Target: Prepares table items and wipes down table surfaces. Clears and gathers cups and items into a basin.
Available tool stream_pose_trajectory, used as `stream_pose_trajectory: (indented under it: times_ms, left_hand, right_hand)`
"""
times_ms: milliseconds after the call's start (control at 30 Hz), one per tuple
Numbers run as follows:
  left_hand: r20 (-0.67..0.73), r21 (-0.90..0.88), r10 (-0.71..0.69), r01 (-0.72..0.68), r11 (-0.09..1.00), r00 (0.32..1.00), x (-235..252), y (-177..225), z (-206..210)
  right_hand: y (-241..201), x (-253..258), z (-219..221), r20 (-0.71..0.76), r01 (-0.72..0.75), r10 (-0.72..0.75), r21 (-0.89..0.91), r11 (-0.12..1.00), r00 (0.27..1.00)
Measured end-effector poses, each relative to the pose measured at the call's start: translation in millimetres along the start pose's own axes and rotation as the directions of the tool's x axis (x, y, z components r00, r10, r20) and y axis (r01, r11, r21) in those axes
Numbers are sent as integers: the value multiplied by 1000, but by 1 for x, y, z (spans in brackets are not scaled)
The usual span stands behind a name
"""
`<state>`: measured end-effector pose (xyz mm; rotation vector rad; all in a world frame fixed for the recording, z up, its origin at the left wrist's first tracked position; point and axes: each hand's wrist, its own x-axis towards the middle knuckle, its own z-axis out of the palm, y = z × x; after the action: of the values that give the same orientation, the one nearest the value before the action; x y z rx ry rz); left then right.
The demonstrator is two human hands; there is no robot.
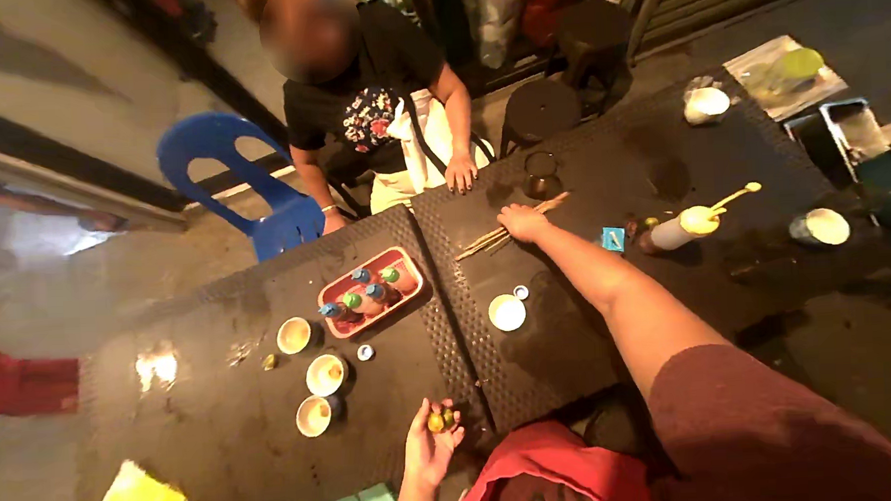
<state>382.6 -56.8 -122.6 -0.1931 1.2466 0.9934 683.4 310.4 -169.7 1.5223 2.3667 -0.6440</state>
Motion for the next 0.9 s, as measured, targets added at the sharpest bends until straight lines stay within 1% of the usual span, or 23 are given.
stream_pose_trajectory:
  times_ms: [100, 200, 300, 400, 467, 533, 600, 700, 767, 833, 900]
  left_hand:
    - [-61, 15, -5, 6, 1000, 998, -7, 3, -3]
    - [-57, -19, -15, 14, 1000, 998, -11, 6, -8]
    - [-42, -75, -5, 2, 997, 999, -16, 8, -17]
    - [-34, -82, 26, -29, 996, 999, -19, 10, -31]
    - [-52, -76, 42, -46, 996, 998, -22, 12, -44]
    - [-73, -88, 63, -69, 994, 995, -26, 15, -61]
    - [-83, -91, 76, -84, 992, 994, -28, 22, -81]
    - [-135, -75, 78, -89, 993, 988, -33, 40, -109]
    - [-159, -54, 85, -94, 994, 984, -34, 56, -129]
    - [-122, -27, 110, -114, 993, 986, -33, 74, -155]
    - [-126, 20, 120, -119, 993, 985, -32, 96, -178]
  right_hand:
    - [-5, -4, -3, 59, 14, -13, -13, 1000, 998]
    - [3, 3, 6, 71, 20, -17, -52, 998, 997]
    - [0, -1, 8, 80, 5, 0, -65, 998, 997]
    - [-9, -7, 3, 149, -24, 38, -97, 995, 988]
    - [-18, -10, -5, 209, -8, 40, -149, 989, 977]
    - [-29, -14, -15, 224, 11, 27, -169, 986, 974]
    - [-48, -20, -30, 227, -9, 53, -194, 981, 973]
    - [-86, -32, -57, 200, -117, 170, -251, 961, 965]
    - [-109, -43, -71, 179, -162, 209, -247, 955, 961]
    - [-141, -63, -80, 235, -119, 172, -222, 968, 957]
    - [-183, -89, -71, 327, -51, 91, -127, 991, 941]
